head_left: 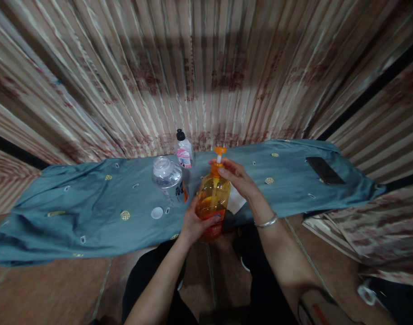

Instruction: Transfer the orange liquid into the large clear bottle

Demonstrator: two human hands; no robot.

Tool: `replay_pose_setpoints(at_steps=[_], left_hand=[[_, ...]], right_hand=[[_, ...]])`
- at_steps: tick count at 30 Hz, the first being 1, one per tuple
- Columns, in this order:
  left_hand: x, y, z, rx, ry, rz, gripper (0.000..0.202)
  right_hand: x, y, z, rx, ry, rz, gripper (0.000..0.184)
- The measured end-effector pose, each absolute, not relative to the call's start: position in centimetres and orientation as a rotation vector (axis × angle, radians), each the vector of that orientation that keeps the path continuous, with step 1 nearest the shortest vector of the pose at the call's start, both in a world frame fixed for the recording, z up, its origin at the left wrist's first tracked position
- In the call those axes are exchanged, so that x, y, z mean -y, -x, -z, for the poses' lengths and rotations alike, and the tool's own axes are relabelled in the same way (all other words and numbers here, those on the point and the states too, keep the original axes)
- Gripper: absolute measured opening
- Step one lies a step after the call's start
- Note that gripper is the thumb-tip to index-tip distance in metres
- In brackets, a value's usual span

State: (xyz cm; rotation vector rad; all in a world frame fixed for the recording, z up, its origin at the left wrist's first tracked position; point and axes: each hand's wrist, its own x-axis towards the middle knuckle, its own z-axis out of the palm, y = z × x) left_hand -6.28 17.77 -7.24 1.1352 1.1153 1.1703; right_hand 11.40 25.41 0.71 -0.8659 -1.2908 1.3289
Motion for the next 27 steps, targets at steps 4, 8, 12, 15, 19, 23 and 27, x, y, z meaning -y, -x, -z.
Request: replay_pose_setpoints(at_steps=[4, 8, 12, 15, 19, 23, 27], left_hand=[[-17.79, 6.31, 7.46, -1.109, -1.143, -1.155, 0.081], [-17.77, 6.37, 7.48, -1.097, -1.13, -1.15, 0.08], [-17.77, 6.36, 7.35, -1.092, -1.126, -1.151, 0.079], [-17.76, 6.3, 7.22, -1.089, -1.125, -1.155, 0.079], [-17.78, 6.28, 7.25, -1.095, -1.134, -1.167, 0.08], [-17.82, 6.38, 7.49, -1.109, -1.139, -1.17, 0.08], [-17.82, 6.45, 7.56, -1.106, -1.142, -1.161, 0.079]], right_hand=[[-25.48, -11.05, -0.62, 1.211, 0.914, -1.326, 0.047], [-25.43, -11.29, -0.71, 1.251, 0.884, -1.376, 0.048], [-25.38, -11.51, -0.78, 1.276, 0.853, -1.418, 0.052], [-25.44, -11.25, -0.6, 1.233, 0.878, -1.342, 0.054], [-25.52, -11.0, -0.34, 1.194, 0.928, -1.313, 0.05], [-25.44, -11.53, -0.56, 1.273, 0.868, -1.425, 0.049], [-25.44, -11.79, -0.65, 1.299, 0.831, -1.415, 0.052]])
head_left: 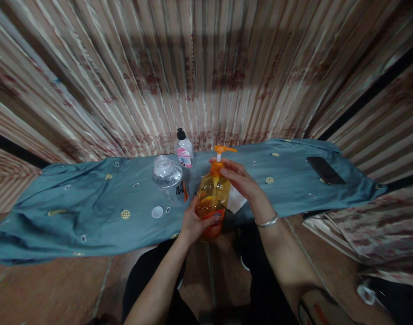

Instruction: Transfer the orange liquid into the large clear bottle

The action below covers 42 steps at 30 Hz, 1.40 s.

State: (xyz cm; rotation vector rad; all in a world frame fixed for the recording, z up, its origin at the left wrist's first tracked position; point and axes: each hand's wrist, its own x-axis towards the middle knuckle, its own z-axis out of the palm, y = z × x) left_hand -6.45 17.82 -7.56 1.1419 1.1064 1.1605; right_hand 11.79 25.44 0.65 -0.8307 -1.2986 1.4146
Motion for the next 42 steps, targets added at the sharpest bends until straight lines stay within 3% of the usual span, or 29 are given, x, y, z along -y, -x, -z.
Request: replay_pose_setpoints(at_steps=[6, 20, 27, 35, 42], left_hand=[[-17.8, 6.5, 7.4, -1.094, -1.143, -1.153, 0.079], [-17.8, 6.8, 7.2, -1.1, -1.178, -1.153, 0.08], [-17.5, 6.8, 6.7, -1.108, -1.197, -1.148, 0.076], [-17.6, 6.7, 6.8, -1.131, -1.204, -1.142, 0.077], [-17.6, 6.8, 6.9, -1.128, -1.203, -1.124, 0.079]], right_hand=[[-25.6, -10.9, -0.1, 1.216, 0.942, -1.274, 0.053], [-24.5, -12.3, -2.3, 1.422, 0.84, -1.368, 0.052], [-24.8, -11.4, -1.6, 1.373, 0.969, -1.177, 0.054], [-24.6, -12.3, -1.9, 1.394, 0.893, -1.376, 0.052], [-24.9, -11.6, -1.3, 1.376, 0.994, -1.184, 0.051]])
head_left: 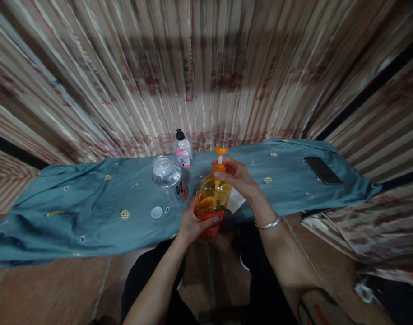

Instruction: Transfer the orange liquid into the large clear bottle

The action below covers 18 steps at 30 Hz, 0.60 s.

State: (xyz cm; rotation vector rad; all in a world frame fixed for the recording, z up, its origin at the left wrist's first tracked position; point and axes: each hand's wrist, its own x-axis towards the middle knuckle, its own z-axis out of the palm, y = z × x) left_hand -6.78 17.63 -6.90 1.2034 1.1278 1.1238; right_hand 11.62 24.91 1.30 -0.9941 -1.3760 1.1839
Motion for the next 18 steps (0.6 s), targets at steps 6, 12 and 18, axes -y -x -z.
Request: replay_pose_setpoints(at_steps=[6, 12, 18], left_hand=[[-17.6, 6.8, 6.5, -1.103, -1.208, -1.115, 0.079], [-17.6, 7.0, 6.6, -1.07, -1.209, -1.096, 0.079], [-17.5, 7.1, 6.6, -1.08, -1.216, -1.098, 0.077]], right_hand=[[-24.5, -12.0, -2.0, 1.37, 0.923, -1.325, 0.051], [-24.2, -12.6, -2.7, 1.437, 0.837, -1.4, 0.05], [-24.3, -12.8, -2.7, 1.469, 0.839, -1.432, 0.052]])
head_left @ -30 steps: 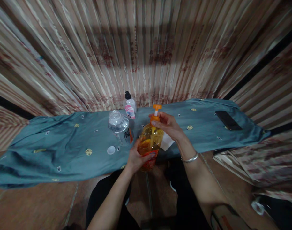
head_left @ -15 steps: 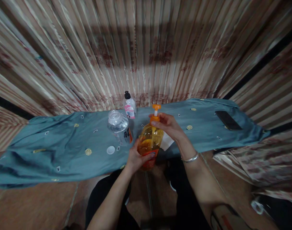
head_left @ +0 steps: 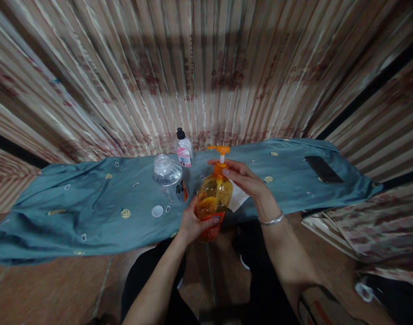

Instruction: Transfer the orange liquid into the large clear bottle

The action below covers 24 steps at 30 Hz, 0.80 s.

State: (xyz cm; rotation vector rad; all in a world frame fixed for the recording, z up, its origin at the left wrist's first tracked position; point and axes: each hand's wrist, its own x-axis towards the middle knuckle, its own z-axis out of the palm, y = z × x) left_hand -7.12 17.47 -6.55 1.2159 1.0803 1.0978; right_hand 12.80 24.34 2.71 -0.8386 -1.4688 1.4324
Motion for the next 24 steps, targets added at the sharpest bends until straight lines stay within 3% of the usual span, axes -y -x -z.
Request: replay_pose_setpoints(at_steps=[6, 13, 24], left_hand=[[-17.4, 7.0, 6.6, -1.089, -1.197, -1.096, 0.077], [-17.5, 7.0, 6.7, -1.073, -1.174, -1.101, 0.079], [-17.5, 7.0, 6.5, -1.1, -1.2, -1.091, 0.078]], right_hand=[[-24.9, -12.1, -2.0, 1.368, 0.942, -1.256, 0.051], [-24.4, -12.6, -2.3, 1.413, 0.878, -1.403, 0.05], [-24.9, -12.3, -1.6, 1.383, 0.923, -1.291, 0.05]])
